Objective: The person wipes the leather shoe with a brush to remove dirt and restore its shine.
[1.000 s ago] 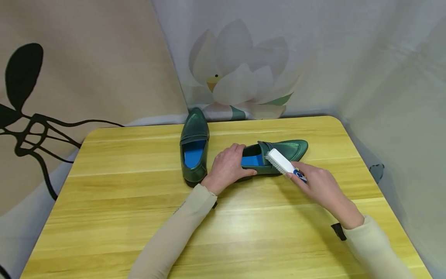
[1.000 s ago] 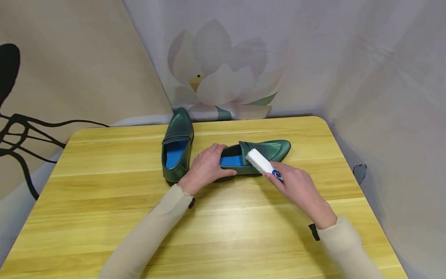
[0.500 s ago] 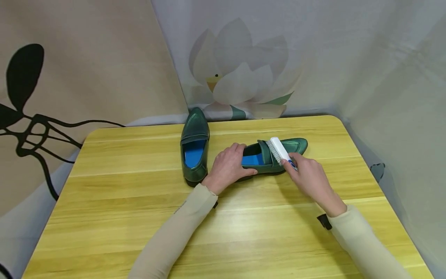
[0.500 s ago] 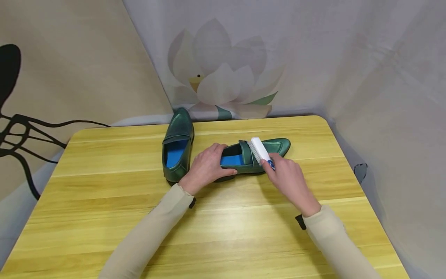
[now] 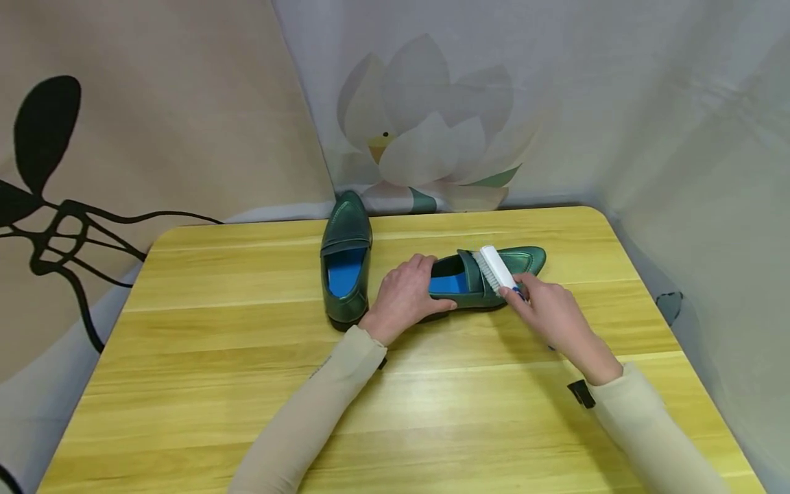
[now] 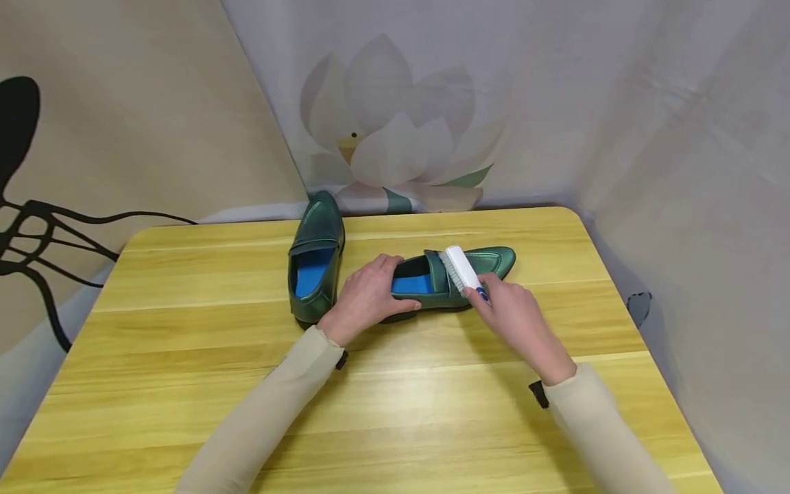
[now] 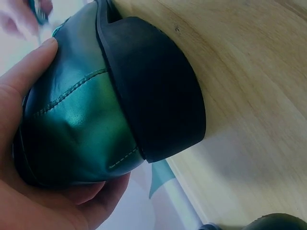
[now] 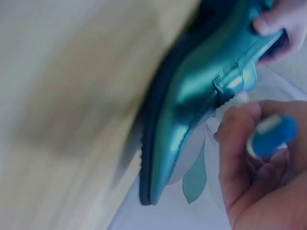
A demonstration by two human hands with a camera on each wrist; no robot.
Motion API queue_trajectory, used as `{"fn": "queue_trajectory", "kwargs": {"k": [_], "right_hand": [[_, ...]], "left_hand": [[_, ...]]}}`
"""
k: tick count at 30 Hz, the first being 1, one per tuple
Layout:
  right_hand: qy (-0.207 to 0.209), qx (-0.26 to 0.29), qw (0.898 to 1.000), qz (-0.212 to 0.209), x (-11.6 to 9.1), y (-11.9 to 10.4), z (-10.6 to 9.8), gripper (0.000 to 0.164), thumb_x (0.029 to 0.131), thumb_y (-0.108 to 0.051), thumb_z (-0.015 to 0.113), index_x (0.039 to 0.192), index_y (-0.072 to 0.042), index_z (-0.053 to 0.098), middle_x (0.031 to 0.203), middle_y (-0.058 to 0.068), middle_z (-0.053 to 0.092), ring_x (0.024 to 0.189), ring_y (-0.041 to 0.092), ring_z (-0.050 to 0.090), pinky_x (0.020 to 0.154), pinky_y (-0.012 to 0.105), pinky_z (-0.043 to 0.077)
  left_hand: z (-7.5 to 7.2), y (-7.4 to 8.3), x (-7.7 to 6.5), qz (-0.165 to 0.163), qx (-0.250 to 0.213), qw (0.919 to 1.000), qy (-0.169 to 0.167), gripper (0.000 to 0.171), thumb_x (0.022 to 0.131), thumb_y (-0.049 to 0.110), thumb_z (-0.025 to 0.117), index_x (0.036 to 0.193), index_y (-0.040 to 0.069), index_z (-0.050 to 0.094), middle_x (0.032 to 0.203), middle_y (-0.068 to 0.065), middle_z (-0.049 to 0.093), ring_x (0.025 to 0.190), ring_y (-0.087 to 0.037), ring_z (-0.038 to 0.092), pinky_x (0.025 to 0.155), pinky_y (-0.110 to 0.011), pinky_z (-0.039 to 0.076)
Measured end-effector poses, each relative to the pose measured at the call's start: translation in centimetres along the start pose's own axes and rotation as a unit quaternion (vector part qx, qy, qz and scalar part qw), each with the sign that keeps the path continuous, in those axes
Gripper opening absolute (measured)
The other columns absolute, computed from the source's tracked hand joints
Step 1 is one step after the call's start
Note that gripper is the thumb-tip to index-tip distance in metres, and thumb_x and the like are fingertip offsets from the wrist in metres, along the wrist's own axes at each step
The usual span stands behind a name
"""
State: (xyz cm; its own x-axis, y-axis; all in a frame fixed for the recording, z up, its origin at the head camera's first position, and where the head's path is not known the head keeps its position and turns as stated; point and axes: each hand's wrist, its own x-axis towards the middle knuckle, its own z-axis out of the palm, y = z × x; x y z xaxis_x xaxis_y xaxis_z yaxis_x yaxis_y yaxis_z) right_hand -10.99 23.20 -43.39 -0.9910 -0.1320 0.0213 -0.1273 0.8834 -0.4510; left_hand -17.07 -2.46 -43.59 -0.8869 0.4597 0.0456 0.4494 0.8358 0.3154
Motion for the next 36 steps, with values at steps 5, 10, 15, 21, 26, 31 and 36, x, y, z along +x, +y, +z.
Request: {"fn": "queue_trajectory", "kwargs": {"k": [5, 10, 15, 21, 26, 31, 36], "right_hand": [[-0.006, 0.000, 1.000, -0.020, -3.3, 0.4, 0.7, 0.043, 0.103, -0.028, 0.067, 0.124, 0.008, 0.057, 0.088, 0.017, 0.071, 0.056, 0.014, 0.053, 0.047, 0.029, 0.042], [0.008, 0.005, 1.000, -0.026, -3.8, 0.4, 1.4, 0.041, 0.103, -0.026, 0.068, 0.124, 0.008, 0.056, 0.087, 0.017, 0.070, 0.053, 0.013, 0.051, 0.044, 0.029, 0.041], [0.039, 0.019, 0.999, -0.019, -1.7, 0.2, 1.6, 0.046, 0.106, -0.030, 0.062, 0.128, 0.010, 0.057, 0.078, 0.010, 0.064, 0.054, 0.015, 0.050, 0.048, 0.031, 0.041], [0.042, 0.005, 0.999, -0.001, 2.2, -0.8, 0.5, 0.051, 0.108, -0.037, 0.056, 0.135, 0.007, 0.060, 0.075, 0.009, 0.062, 0.055, 0.020, 0.051, 0.047, 0.034, 0.040], [-0.007, -0.036, 0.999, 0.008, 4.8, -1.3, -1.1, 0.050, 0.110, -0.039, 0.052, 0.141, -0.001, 0.061, 0.075, 0.008, 0.058, 0.058, 0.023, 0.049, 0.048, 0.036, 0.037], [-0.037, -0.043, 0.998, 0.006, 5.1, -0.9, -1.7, 0.050, 0.110, -0.039, 0.051, 0.147, -0.006, 0.058, 0.072, 0.006, 0.052, 0.056, 0.023, 0.044, 0.050, 0.036, 0.034], [-0.014, -0.026, 0.999, -0.013, 2.7, -0.1, -1.3, 0.050, 0.109, -0.038, 0.053, 0.144, -0.002, 0.059, 0.088, 0.013, 0.067, 0.060, 0.022, 0.048, 0.052, 0.036, 0.036]], "left_hand": [[0.1, 0.1, 0.1, -0.004, -0.010, 0.9999, 0.002, 0.090, 0.079, 0.061, 0.084, 0.143, 0.003, 0.057, 0.132, -0.014, 0.063, 0.107, -0.030, 0.066, 0.092, -0.046, 0.057], [0.2, -0.1, 0.0, -0.001, -0.008, 0.9999, 0.006, 0.090, 0.079, 0.061, 0.084, 0.143, 0.002, 0.057, 0.132, -0.015, 0.063, 0.107, -0.030, 0.066, 0.091, -0.046, 0.057], [0.2, -0.1, 0.0, 0.003, 0.001, 1.0000, 0.008, 0.090, 0.079, 0.062, 0.083, 0.142, 0.003, 0.058, 0.131, -0.014, 0.064, 0.105, -0.029, 0.067, 0.089, -0.045, 0.058], [0.2, 0.0, 0.0, 0.009, 0.012, 0.9999, 0.007, 0.091, 0.079, 0.065, 0.082, 0.142, 0.003, 0.057, 0.130, -0.014, 0.064, 0.104, -0.028, 0.067, 0.088, -0.044, 0.059], [0.1, 0.0, 0.0, 0.007, 0.010, 0.9999, 0.004, 0.091, 0.080, 0.064, 0.081, 0.143, 0.003, 0.057, 0.131, -0.013, 0.064, 0.104, -0.028, 0.066, 0.089, -0.044, 0.058], [0.2, 0.0, 0.0, 0.003, 0.003, 1.0000, 0.003, 0.090, 0.080, 0.064, 0.082, 0.143, 0.004, 0.057, 0.130, -0.013, 0.064, 0.105, -0.028, 0.066, 0.090, -0.045, 0.058], [0.2, 0.0, 0.0, 0.002, -0.001, 1.0000, 0.006, 0.091, 0.079, 0.063, 0.083, 0.142, 0.004, 0.057, 0.130, -0.013, 0.064, 0.106, -0.029, 0.066, 0.090, -0.045, 0.057]]}}
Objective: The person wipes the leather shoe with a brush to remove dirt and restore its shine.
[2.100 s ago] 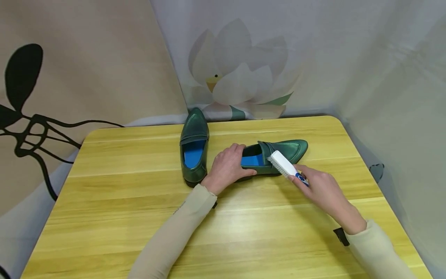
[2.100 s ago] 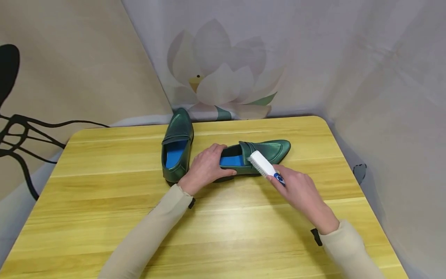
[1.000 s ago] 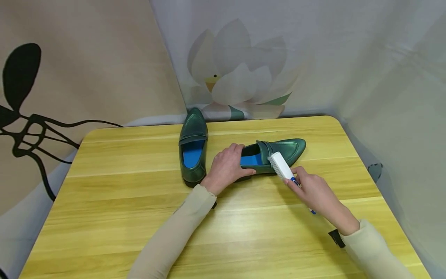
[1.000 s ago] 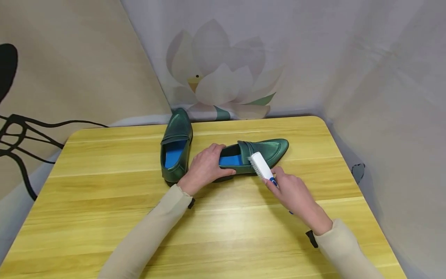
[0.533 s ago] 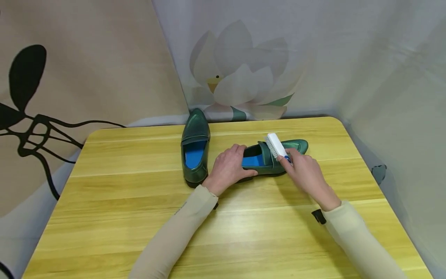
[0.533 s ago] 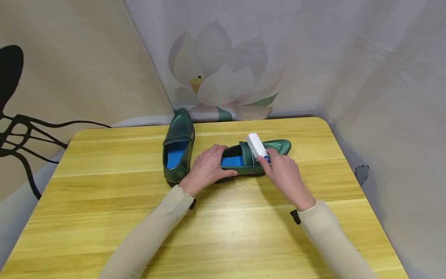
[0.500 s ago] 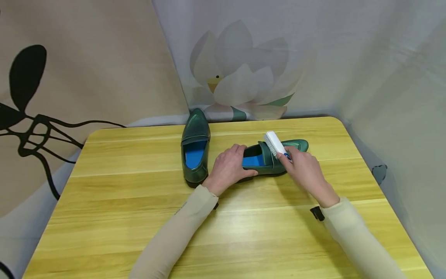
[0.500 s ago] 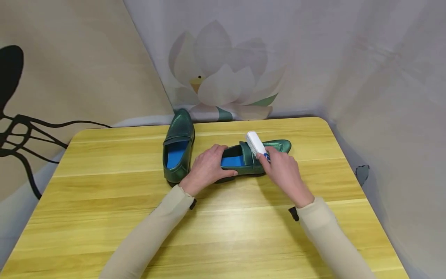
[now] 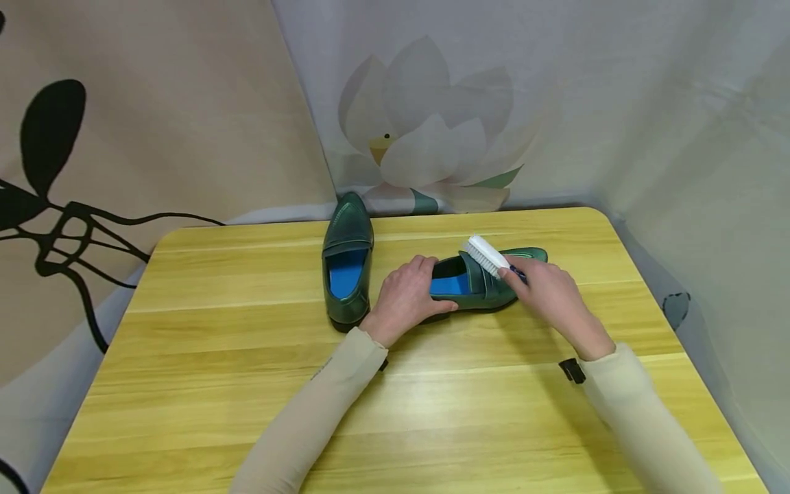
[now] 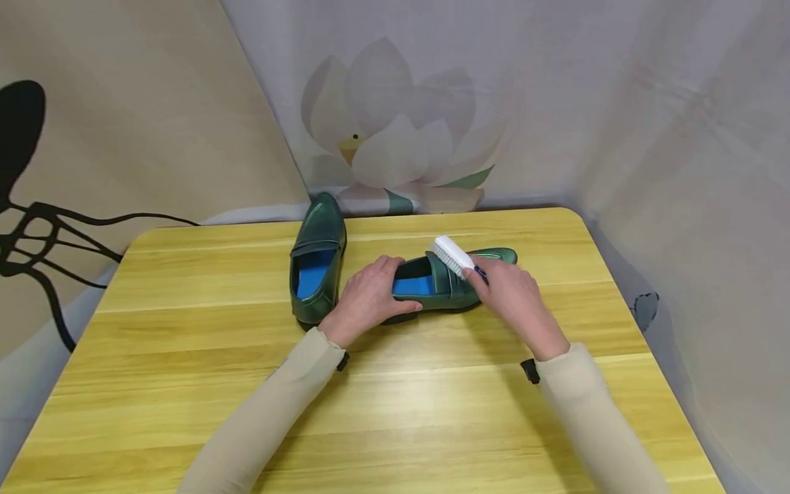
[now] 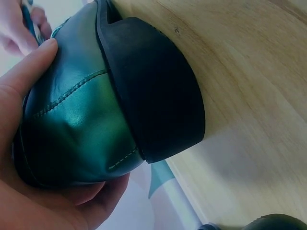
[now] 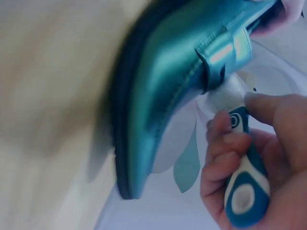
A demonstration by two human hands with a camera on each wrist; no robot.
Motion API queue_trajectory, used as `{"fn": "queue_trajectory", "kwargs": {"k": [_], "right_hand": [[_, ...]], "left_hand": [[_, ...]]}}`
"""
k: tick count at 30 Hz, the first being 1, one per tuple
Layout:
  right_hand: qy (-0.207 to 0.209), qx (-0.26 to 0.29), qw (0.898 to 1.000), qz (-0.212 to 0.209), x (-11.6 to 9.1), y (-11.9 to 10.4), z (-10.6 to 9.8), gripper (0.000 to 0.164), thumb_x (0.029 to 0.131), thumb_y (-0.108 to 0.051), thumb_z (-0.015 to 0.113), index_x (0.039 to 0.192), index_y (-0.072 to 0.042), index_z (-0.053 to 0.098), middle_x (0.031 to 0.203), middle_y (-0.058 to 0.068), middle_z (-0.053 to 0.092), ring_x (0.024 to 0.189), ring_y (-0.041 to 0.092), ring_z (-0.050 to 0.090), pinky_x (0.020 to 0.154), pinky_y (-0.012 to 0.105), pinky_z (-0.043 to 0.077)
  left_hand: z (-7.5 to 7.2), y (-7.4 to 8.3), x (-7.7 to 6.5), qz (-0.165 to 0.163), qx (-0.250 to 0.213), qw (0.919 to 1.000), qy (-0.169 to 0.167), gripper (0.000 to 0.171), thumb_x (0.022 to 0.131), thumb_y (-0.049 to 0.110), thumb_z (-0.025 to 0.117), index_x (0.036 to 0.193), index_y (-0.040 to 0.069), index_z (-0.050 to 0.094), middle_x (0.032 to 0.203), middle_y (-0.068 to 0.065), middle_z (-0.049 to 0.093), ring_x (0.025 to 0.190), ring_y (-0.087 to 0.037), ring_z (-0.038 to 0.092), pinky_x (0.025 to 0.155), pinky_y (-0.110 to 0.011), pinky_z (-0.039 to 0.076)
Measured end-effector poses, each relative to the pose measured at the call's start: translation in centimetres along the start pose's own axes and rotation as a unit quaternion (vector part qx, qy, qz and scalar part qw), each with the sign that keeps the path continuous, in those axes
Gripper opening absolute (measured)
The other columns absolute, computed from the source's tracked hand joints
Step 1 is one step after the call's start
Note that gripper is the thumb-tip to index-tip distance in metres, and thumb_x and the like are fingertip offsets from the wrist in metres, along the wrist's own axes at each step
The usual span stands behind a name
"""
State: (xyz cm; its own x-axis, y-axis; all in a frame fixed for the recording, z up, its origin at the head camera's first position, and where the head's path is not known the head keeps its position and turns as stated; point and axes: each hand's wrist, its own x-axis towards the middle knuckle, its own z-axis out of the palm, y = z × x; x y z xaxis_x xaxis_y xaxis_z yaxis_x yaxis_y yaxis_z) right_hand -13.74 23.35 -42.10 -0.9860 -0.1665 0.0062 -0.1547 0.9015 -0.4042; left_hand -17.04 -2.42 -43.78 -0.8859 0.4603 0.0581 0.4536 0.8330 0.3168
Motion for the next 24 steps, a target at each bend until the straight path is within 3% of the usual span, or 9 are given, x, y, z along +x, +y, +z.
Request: {"fn": "queue_trajectory", "kwargs": {"k": [4, 7, 12, 18, 24], "right_hand": [[0.026, 0.010, 1.000, -0.014, -2.8, 0.8, 0.8, 0.050, 0.108, -0.036, 0.057, 0.142, 0.001, 0.061, 0.112, 0.023, 0.072, 0.073, 0.026, 0.059, 0.062, 0.043, 0.046], [0.035, 0.012, 0.999, -0.026, -4.7, 1.4, 1.5, 0.048, 0.106, -0.033, 0.062, 0.140, 0.001, 0.062, 0.115, 0.025, 0.072, 0.079, 0.028, 0.064, 0.068, 0.047, 0.051], [0.036, 0.007, 0.998, -0.043, -6.7, 2.2, 2.2, 0.047, 0.101, -0.029, 0.070, 0.137, 0.001, 0.065, 0.114, 0.022, 0.073, 0.078, 0.025, 0.065, 0.066, 0.043, 0.051], [0.033, 0.006, 0.999, -0.037, -6.9, 2.5, 1.5, 0.046, 0.101, -0.030, 0.070, 0.137, -0.002, 0.065, 0.112, 0.020, 0.074, 0.077, 0.024, 0.063, 0.061, 0.037, 0.046], [0.063, 0.028, 0.997, -0.020, -5.3, 1.9, 1.5, 0.046, 0.104, -0.033, 0.065, 0.135, 0.001, 0.064, 0.094, 0.014, 0.072, 0.066, 0.020, 0.056, 0.057, 0.034, 0.043]], "left_hand": [[0.0, 0.1, 0.0, -0.003, 0.001, 1.0000, 0.000, 0.090, 0.079, 0.063, 0.083, 0.142, 0.004, 0.057, 0.131, -0.013, 0.064, 0.108, -0.029, 0.066, 0.090, -0.046, 0.057], [0.0, 0.1, 0.1, -0.004, -0.002, 1.0000, -0.002, 0.090, 0.079, 0.062, 0.084, 0.143, 0.003, 0.057, 0.132, -0.014, 0.063, 0.109, -0.030, 0.066, 0.091, -0.047, 0.057], [0.0, 0.0, 0.0, -0.005, -0.008, 1.0000, -0.001, 0.090, 0.079, 0.061, 0.085, 0.142, 0.003, 0.057, 0.132, -0.014, 0.063, 0.109, -0.031, 0.066, 0.092, -0.048, 0.057], [0.1, 0.0, 0.0, -0.002, -0.005, 1.0000, 0.000, 0.090, 0.079, 0.062, 0.084, 0.142, 0.003, 0.057, 0.132, -0.014, 0.063, 0.109, -0.030, 0.065, 0.092, -0.047, 0.057], [0.2, 0.1, 0.0, -0.002, -0.003, 1.0000, 0.004, 0.089, 0.079, 0.062, 0.083, 0.142, 0.004, 0.057, 0.131, -0.013, 0.064, 0.108, -0.029, 0.066, 0.091, -0.047, 0.057]]}}
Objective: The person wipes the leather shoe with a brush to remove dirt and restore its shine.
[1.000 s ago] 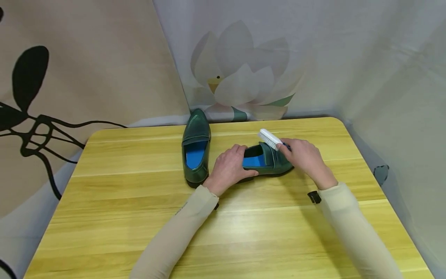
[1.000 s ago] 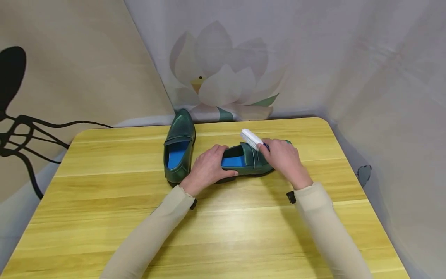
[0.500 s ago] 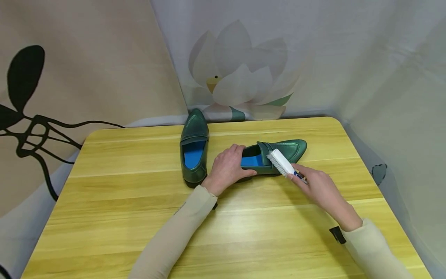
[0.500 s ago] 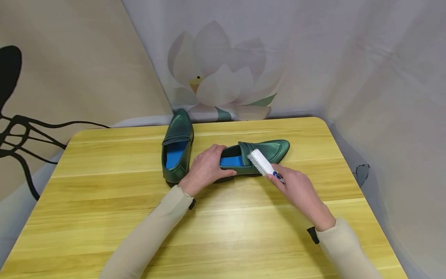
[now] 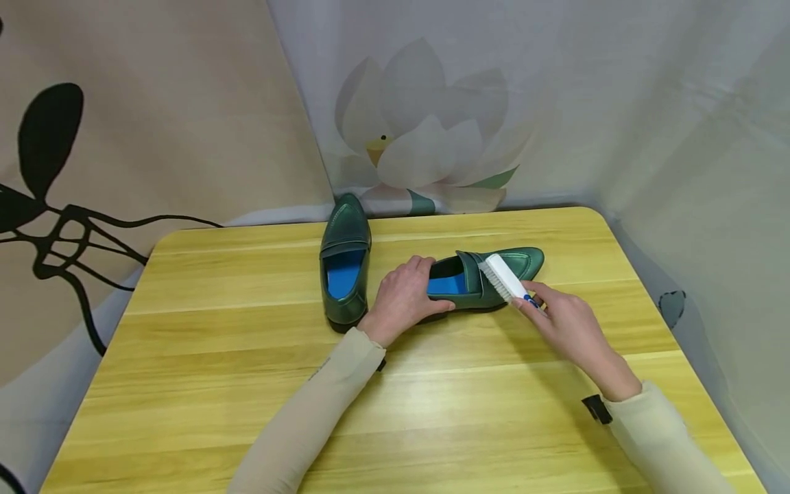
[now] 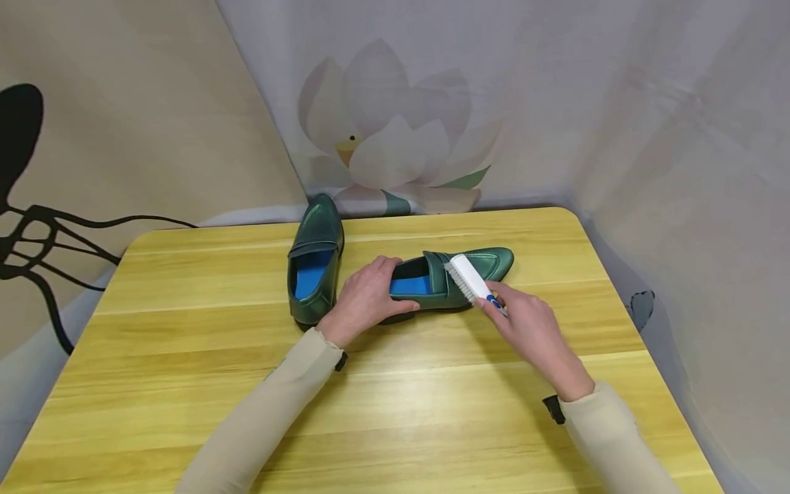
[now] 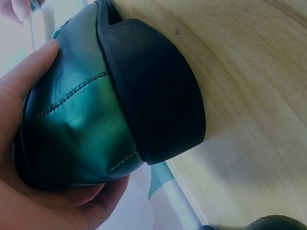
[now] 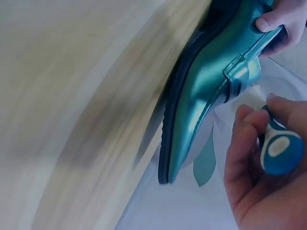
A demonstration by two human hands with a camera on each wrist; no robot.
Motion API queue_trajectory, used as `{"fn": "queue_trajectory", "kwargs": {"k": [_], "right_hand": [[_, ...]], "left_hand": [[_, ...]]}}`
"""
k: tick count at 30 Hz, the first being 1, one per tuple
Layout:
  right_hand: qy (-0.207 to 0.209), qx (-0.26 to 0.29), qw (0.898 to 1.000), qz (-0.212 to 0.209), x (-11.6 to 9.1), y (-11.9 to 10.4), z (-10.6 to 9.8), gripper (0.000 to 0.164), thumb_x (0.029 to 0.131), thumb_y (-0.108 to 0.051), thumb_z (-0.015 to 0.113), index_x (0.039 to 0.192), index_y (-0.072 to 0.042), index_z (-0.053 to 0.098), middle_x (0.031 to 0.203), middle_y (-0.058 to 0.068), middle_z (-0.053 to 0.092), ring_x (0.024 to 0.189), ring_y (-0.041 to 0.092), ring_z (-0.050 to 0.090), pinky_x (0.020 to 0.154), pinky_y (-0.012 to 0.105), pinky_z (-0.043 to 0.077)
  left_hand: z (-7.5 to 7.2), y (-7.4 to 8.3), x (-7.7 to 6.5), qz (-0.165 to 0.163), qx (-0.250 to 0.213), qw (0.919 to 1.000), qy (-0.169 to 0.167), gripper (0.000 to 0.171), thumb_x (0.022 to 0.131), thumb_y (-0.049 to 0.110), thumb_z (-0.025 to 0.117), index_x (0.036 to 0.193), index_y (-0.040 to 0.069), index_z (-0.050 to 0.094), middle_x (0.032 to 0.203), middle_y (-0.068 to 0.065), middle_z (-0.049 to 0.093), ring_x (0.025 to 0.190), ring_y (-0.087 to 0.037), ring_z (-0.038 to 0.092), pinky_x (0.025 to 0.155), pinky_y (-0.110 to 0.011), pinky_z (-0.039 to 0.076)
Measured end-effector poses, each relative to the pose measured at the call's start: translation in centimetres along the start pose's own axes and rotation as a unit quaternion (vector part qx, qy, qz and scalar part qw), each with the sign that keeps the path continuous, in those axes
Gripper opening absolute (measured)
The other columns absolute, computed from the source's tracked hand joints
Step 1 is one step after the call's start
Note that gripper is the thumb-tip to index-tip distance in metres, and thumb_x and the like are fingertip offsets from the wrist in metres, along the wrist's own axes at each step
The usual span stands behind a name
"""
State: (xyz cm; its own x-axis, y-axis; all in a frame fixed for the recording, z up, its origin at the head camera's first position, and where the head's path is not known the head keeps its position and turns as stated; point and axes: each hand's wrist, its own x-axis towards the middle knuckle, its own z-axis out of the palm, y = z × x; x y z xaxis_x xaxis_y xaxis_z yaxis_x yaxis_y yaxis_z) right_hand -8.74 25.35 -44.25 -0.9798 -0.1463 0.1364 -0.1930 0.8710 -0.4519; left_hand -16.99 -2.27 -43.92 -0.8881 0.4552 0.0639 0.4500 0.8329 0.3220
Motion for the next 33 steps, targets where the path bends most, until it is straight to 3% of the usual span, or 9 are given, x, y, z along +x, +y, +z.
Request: {"fn": "queue_trajectory", "kwargs": {"k": [7, 11, 14, 18, 24, 33], "right_hand": [[-0.018, 0.024, 0.999, 0.030, 4.1, -1.4, 0.7, 0.053, 0.107, -0.038, 0.059, 0.139, 0.004, 0.060, 0.083, 0.010, 0.065, 0.061, 0.021, 0.051, 0.054, 0.034, 0.040], [-0.028, 0.026, 0.998, 0.040, 6.2, -1.7, 0.6, 0.053, 0.108, -0.040, 0.056, 0.138, 0.003, 0.061, 0.091, 0.015, 0.069, 0.065, 0.024, 0.054, 0.056, 0.036, 0.043], [-0.033, 0.025, 0.998, 0.043, 6.7, -1.5, 0.6, 0.054, 0.108, -0.041, 0.055, 0.137, 0.004, 0.061, 0.097, 0.018, 0.070, 0.069, 0.025, 0.056, 0.058, 0.036, 0.044], [-0.034, 0.033, 0.998, 0.043, 5.7, -0.9, 0.8, 0.055, 0.108, -0.041, 0.056, 0.139, 0.003, 0.060, 0.098, 0.018, 0.070, 0.067, 0.024, 0.055, 0.057, 0.035, 0.043], [-0.053, 0.030, 0.998, 0.019, 2.6, 0.2, 0.5, 0.051, 0.104, -0.037, 0.064, 0.135, 0.003, 0.059, 0.090, 0.012, 0.068, 0.063, 0.018, 0.054, 0.055, 0.033, 0.044], [-0.103, 0.025, 0.994, 0.005, -0.7, 1.5, 0.0, 0.044, 0.099, -0.036, 0.072, 0.132, -0.009, 0.060, 0.091, 0.005, 0.067, 0.066, 0.013, 0.055, 0.053, 0.030, 0.046]], "left_hand": [[0.0, 0.0, 0.1, -0.003, -0.001, 1.0000, -0.005, 0.090, 0.080, 0.062, 0.082, 0.143, 0.004, 0.056, 0.132, -0.013, 0.063, 0.107, -0.028, 0.065, 0.093, -0.046, 0.057], [0.0, 0.0, 0.1, -0.006, -0.004, 0.9999, -0.011, 0.090, 0.080, 0.063, 0.082, 0.144, 0.005, 0.056, 0.133, -0.013, 0.062, 0.109, -0.029, 0.065, 0.093, -0.047, 0.056], [0.0, 0.1, 0.1, -0.006, -0.003, 0.9999, -0.012, 0.090, 0.080, 0.063, 0.082, 0.144, 0.005, 0.055, 0.133, -0.012, 0.062, 0.110, -0.029, 0.065, 0.093, -0.047, 0.056], [0.0, 0.0, 0.0, -0.005, 0.000, 1.0000, -0.008, 0.091, 0.080, 0.064, 0.082, 0.143, 0.004, 0.056, 0.132, -0.013, 0.063, 0.108, -0.029, 0.065, 0.092, -0.046, 0.056], [-0.1, 0.0, 0.1, -0.010, -0.002, 0.9999, -0.011, 0.091, 0.079, 0.063, 0.082, 0.144, 0.005, 0.056, 0.134, -0.012, 0.063, 0.110, -0.030, 0.065, 0.093, -0.047, 0.056], [0.0, 0.0, 0.1, -0.012, -0.004, 0.9999, -0.010, 0.091, 0.079, 0.062, 0.084, 0.144, 0.005, 0.056, 0.135, -0.013, 0.062, 0.110, -0.031, 0.065, 0.094, -0.049, 0.056]]}}
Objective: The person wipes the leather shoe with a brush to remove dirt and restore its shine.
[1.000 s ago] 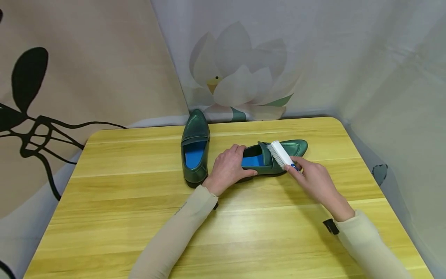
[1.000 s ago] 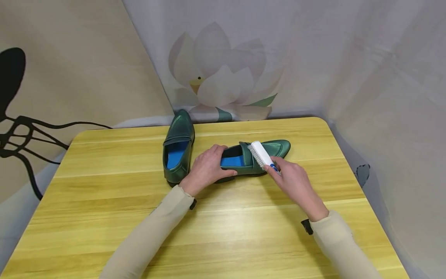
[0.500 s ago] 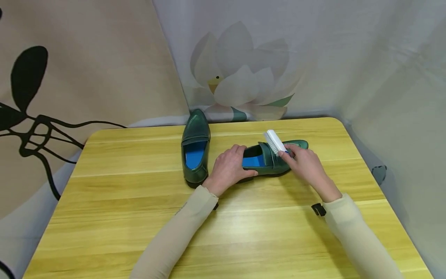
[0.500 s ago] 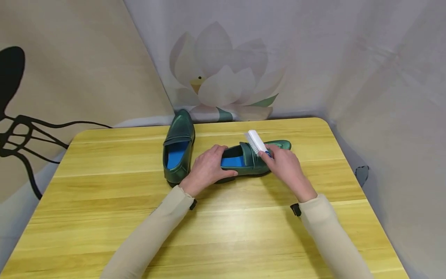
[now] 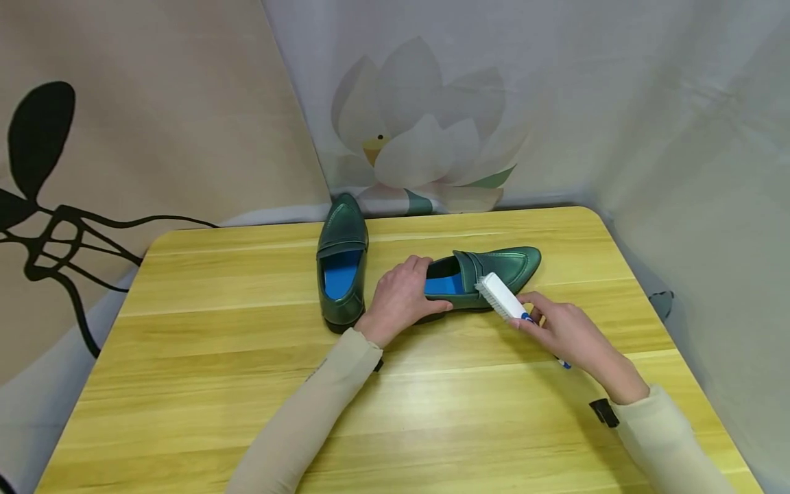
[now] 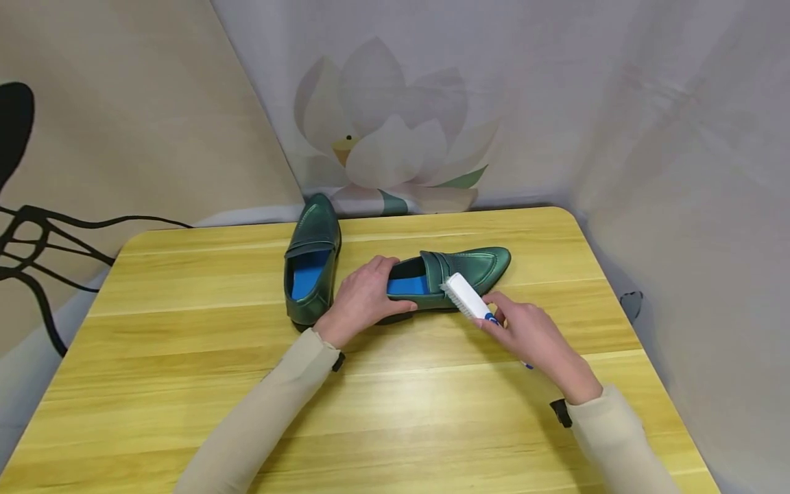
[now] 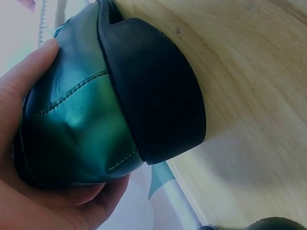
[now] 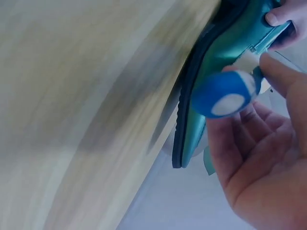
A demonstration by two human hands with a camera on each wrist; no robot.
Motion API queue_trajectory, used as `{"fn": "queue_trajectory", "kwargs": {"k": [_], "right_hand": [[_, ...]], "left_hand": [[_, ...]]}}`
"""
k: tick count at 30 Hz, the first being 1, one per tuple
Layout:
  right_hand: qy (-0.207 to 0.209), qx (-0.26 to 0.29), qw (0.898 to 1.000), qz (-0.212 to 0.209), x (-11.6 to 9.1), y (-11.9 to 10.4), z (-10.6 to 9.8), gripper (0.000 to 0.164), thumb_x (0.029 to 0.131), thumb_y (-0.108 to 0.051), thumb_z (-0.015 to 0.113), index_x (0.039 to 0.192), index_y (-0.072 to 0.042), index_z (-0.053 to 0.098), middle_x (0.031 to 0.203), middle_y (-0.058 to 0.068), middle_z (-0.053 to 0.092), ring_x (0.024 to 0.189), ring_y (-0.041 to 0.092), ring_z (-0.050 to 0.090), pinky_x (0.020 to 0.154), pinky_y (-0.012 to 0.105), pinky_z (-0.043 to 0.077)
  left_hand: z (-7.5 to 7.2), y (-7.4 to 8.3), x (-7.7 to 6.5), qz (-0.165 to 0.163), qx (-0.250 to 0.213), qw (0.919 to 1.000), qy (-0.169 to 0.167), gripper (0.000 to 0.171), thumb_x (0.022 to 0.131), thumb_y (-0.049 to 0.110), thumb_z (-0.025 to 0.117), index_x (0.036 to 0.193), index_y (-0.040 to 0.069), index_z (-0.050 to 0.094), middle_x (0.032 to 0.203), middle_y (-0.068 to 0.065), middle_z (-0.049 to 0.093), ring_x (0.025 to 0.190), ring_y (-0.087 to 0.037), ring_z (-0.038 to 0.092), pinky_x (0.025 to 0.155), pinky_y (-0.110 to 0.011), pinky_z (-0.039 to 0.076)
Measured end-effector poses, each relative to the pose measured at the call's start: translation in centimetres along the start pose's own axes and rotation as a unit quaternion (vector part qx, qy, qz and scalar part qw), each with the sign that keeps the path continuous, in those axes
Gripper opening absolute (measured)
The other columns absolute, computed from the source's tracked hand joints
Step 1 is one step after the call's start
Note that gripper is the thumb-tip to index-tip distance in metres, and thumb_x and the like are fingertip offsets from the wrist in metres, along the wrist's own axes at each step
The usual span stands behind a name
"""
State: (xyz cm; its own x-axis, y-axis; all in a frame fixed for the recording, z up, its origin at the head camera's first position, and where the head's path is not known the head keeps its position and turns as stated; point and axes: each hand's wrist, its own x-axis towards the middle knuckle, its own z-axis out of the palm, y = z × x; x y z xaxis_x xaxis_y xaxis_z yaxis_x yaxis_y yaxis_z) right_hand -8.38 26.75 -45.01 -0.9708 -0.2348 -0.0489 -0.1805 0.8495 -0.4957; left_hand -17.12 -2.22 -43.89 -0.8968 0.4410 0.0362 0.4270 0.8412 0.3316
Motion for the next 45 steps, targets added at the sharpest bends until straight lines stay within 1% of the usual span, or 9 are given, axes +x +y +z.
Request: {"fn": "queue_trajectory", "kwargs": {"k": [5, 13, 19, 22, 27, 33, 37, 41, 45], "right_hand": [[0.014, -0.003, 1.000, 0.003, 0.4, -0.3, 0.2, 0.044, 0.101, -0.035, 0.070, 0.135, -0.008, 0.059, 0.092, 0.006, 0.067, 0.065, 0.015, 0.055, 0.053, 0.031, 0.045], [0.072, 0.005, 0.997, 0.037, 3.5, -2.1, 0.0, 0.060, 0.107, -0.046, 0.055, 0.141, 0.002, 0.058, 0.093, 0.014, 0.069, 0.065, 0.020, 0.055, 0.056, 0.034, 0.042], [0.096, 0.029, 0.994, 0.047, 4.9, -2.5, 0.2, 0.058, 0.109, -0.046, 0.049, 0.141, 0.001, 0.059, 0.079, 0.009, 0.064, 0.057, 0.021, 0.050, 0.052, 0.036, 0.040], [0.099, 0.023, 0.993, 0.055, 5.0, -1.9, 0.3, 0.058, 0.110, -0.045, 0.048, 0.139, 0.003, 0.059, 0.074, 0.008, 0.060, 0.056, 0.021, 0.048, 0.053, 0.036, 0.039], [0.103, 0.001, 0.992, 0.074, 4.6, -0.4, 0.0, 0.058, 0.109, -0.044, 0.050, 0.135, 0.006, 0.061, 0.076, 0.010, 0.062, 0.061, 0.024, 0.052, 0.056, 0.037, 0.040], [0.129, -0.043, 0.986, 0.092, 4.4, 0.8, -0.6, 0.055, 0.108, -0.039, 0.055, 0.132, 0.011, 0.061, 0.089, 0.023, 0.070, 0.061, 0.029, 0.056, 0.051, 0.039, 0.041], [0.125, -0.055, 0.988, 0.074, 4.3, 0.1, -0.1, 0.053, 0.108, -0.037, 0.056, 0.132, 0.010, 0.061, 0.095, 0.027, 0.071, 0.061, 0.029, 0.057, 0.050, 0.043, 0.045], [0.122, -0.065, 0.989, 0.044, 4.1, -1.1, 0.3, 0.049, 0.108, -0.035, 0.058, 0.131, 0.008, 0.063, 0.096, 0.025, 0.072, 0.061, 0.028, 0.059, 0.051, 0.043, 0.047], [0.121, -0.090, 0.987, 0.050, 3.8, -0.6, -0.5, 0.047, 0.106, -0.034, 0.060, 0.129, 0.008, 0.064, 0.098, 0.028, 0.071, 0.062, 0.032, 0.061, 0.048, 0.044, 0.047]], "left_hand": [[-0.1, -0.1, -0.1, 0.000, 0.000, 1.0000, 0.000, 0.091, 0.079, 0.062, 0.084, 0.144, 0.004, 0.056, 0.134, -0.013, 0.062, 0.110, -0.031, 0.065, 0.093, -0.049, 0.056], [-0.1, 0.0, -0.1, 0.002, 0.001, 1.0000, 0.002, 0.090, 0.079, 0.062, 0.083, 0.143, 0.005, 0.056, 0.132, -0.013, 0.063, 0.109, -0.030, 0.065, 0.092, -0.048, 0.056], [0.0, 0.2, -0.1, 0.005, 0.002, 1.0000, 0.003, 0.090, 0.079, 0.063, 0.083, 0.144, 0.005, 0.056, 0.133, -0.013, 0.063, 0.109, -0.030, 0.065, 0.092, -0.048, 0.056], [0.0, 0.2, -0.1, 0.005, 0.004, 1.0000, 0.004, 0.090, 0.079, 0.064, 0.082, 0.144, 0.005, 0.057, 0.133, -0.012, 0.063, 0.110, -0.030, 0.066, 0.092, -0.048, 0.056], [-0.1, 0.1, -0.1, 0.002, 0.002, 1.0000, 0.003, 0.090, 0.079, 0.063, 0.083, 0.143, 0.005, 0.057, 0.132, -0.012, 0.063, 0.110, -0.030, 0.066, 0.092, -0.048, 0.056], [0.0, 0.1, -0.1, 0.000, 0.006, 1.0000, 0.002, 0.090, 0.080, 0.063, 0.082, 0.144, 0.006, 0.057, 0.133, -0.012, 0.063, 0.110, -0.030, 0.066, 0.093, -0.048, 0.056], [0.2, 0.1, -0.1, -0.001, 0.008, 1.0000, -0.002, 0.090, 0.080, 0.064, 0.082, 0.144, 0.006, 0.057, 0.133, -0.012, 0.063, 0.110, -0.030, 0.066, 0.092, -0.048, 0.056], [0.1, 0.1, -0.1, 0.002, 0.004, 1.0000, 0.001, 0.089, 0.080, 0.063, 0.082, 0.143, 0.006, 0.057, 0.132, -0.012, 0.063, 0.108, -0.030, 0.066, 0.091, -0.048, 0.057], [-0.1, 0.1, -0.1, 0.001, 0.002, 1.0000, 0.002, 0.088, 0.080, 0.062, 0.083, 0.142, 0.006, 0.058, 0.132, -0.012, 0.064, 0.108, -0.030, 0.066, 0.091, -0.048, 0.057]]}}
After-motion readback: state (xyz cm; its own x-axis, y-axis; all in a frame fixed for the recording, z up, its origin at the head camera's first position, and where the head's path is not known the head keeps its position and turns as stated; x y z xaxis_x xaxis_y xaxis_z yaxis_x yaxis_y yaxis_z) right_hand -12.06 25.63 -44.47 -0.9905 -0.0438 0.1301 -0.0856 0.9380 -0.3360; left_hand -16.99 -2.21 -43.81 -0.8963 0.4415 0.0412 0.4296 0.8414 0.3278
